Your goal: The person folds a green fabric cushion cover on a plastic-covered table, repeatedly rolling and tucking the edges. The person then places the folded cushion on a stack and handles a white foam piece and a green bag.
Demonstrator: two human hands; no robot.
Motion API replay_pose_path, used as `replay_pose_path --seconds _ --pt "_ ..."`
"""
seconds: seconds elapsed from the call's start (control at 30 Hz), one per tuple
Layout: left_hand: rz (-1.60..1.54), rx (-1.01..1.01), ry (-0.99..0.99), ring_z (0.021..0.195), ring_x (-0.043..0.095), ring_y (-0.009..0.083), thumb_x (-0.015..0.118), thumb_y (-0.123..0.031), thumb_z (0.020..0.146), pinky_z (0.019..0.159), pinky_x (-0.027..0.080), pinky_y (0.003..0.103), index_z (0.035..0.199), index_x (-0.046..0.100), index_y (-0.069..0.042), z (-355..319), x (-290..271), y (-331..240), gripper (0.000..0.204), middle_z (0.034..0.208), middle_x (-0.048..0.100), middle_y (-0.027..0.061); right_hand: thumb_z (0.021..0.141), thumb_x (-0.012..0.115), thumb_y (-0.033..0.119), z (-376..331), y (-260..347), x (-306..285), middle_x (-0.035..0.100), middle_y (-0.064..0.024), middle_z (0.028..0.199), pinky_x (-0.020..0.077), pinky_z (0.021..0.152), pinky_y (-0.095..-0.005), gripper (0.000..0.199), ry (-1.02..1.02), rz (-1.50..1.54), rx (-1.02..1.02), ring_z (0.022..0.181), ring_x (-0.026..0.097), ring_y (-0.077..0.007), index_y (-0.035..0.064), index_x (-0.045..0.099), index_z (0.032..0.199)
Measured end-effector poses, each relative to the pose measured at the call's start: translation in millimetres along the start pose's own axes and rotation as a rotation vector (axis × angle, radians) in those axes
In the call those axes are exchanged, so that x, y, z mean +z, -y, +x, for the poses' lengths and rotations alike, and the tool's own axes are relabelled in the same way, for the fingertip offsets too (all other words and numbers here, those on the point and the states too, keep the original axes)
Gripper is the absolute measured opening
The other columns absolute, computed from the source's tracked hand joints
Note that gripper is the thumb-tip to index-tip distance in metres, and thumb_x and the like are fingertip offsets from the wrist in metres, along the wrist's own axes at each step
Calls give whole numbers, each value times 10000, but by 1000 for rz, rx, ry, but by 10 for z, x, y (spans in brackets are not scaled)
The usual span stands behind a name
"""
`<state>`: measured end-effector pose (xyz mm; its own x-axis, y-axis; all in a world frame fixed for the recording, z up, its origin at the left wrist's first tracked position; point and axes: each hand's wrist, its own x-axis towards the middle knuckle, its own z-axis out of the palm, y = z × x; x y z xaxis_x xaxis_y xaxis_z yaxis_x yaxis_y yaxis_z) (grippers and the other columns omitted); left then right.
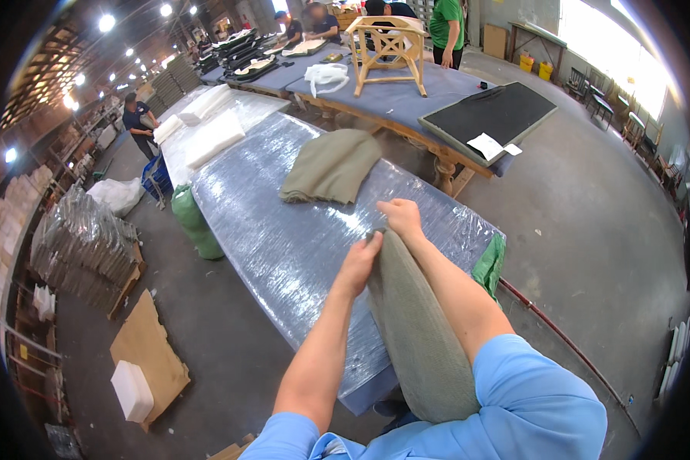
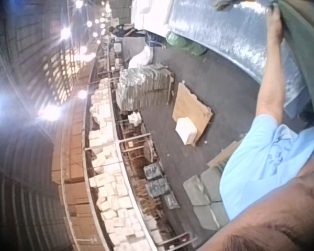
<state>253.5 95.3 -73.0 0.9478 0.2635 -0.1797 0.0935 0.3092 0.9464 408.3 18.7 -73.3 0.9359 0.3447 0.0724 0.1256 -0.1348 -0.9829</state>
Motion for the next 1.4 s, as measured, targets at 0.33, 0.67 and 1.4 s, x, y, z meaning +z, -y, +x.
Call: replay_pose_path --seconds 0.33,0.67,1.4 --pt "581 272 -116 812 582 111 543 -375 1109 763 479 317 1044 692 -39 178 291 61 373 864 694 42 897 824 276 50 -207 -302 482 78 585 326 497 -278 446 155 232 119 547 395 -48 128 537 589" --pt "601 428 -417 694 570 153 566 -308 1103 663 472 352 993 667 -25 442 516 27 319 756 655 105 886 827 248 281 -234 -204 483 61 554 294 454 -290 487 146 229 200 525 370 -44 110 491 563" --pt "525 537 -479 690 451 87 640 -294 1071 620 405 306 818 604 0 755 6 -54 390 691 543 -9 831 798 260 594 -399 133 517 19 535 390 513 -344 416 99 25 100 540 435 -76 45 563 564"
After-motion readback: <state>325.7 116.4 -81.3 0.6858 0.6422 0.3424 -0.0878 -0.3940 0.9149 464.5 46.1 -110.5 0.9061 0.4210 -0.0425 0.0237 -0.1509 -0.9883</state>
